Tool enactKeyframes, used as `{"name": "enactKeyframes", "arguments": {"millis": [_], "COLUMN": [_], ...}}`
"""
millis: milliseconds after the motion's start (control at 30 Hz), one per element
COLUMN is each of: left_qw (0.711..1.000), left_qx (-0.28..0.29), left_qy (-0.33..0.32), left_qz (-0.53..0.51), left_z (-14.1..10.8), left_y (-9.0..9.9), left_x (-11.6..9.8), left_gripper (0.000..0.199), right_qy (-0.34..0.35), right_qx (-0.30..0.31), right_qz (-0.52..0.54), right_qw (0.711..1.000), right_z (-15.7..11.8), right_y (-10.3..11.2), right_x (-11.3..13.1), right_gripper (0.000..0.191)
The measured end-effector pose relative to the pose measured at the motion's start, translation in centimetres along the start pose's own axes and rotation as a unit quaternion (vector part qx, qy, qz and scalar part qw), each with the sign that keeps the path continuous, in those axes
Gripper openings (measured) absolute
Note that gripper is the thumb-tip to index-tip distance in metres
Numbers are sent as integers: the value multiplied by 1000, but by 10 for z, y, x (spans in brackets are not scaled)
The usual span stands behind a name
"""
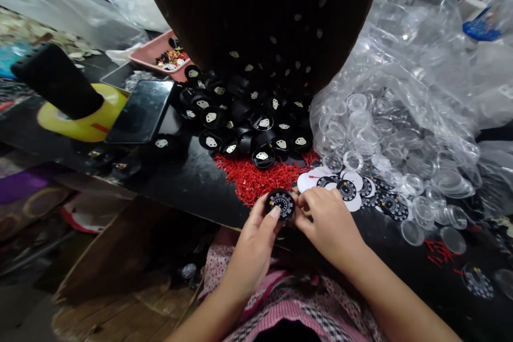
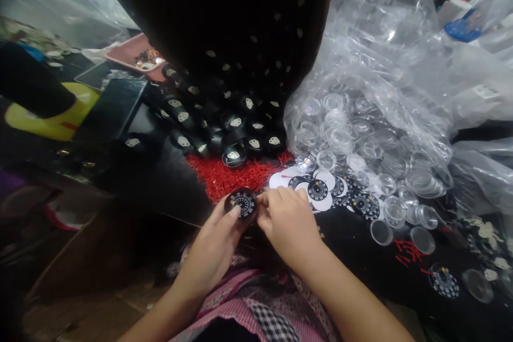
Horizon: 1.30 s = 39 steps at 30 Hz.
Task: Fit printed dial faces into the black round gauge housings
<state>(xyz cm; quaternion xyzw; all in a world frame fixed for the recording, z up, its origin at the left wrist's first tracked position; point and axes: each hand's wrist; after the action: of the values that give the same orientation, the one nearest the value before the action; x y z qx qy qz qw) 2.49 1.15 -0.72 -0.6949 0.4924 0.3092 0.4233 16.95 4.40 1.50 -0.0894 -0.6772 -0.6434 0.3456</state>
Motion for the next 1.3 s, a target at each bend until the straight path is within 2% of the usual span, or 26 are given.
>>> {"name": "enactKeyframes", "arguments": {"millis": [100, 233, 367, 500, 767, 1133, 1200, 1300], "left_qw": [1000, 998, 1000, 994, 986, 952, 952, 974], "left_qx": [-1, 21, 4, 22, 53, -32, -40, 15], "left_qy": [-9, -16, -13, -13, -52, -132, -127, -65], "left_qz": [-21, -61, 8, 106, 150, 272, 277, 217], "left_z": [-2, -3, -3, -3, -10, -15, -14, -12], "left_y": [-4, -4, -3, -5, -7, -4, -4, -3], "left_x": [1, -5, -7, -2, -10, -11, -11, -12], "left_gripper": [32, 29, 42, 36, 25, 20, 19, 18], "right_qy": [1, -7, 8, -6, -26, -34, -43, -43], "right_qx": [-42, -62, -47, -15, -2, -21, -22, -17], "right_qz": [40, 136, 246, 213, 196, 222, 218, 205], "right_qw": [998, 989, 968, 977, 980, 974, 975, 978], "right_z": [-4, -8, -11, -11, -11, -20, -21, -19], "right_y": [-1, 4, 15, 20, 25, 19, 18, 22], "right_x": [-1, -2, 6, 13, 16, 24, 23, 21], "right_gripper": [11, 16, 15, 13, 14, 20, 23, 30]}}
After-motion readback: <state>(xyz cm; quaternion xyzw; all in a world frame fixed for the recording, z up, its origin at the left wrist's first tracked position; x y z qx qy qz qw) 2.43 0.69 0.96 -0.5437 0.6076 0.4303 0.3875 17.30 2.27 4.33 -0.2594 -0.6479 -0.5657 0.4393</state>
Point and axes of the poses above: each hand's wrist, its own z-axis towards the middle knuckle, its own y-axis out of the back of the hand, x = y × z, and after that the axes turned 14 degrees about z, right-handed
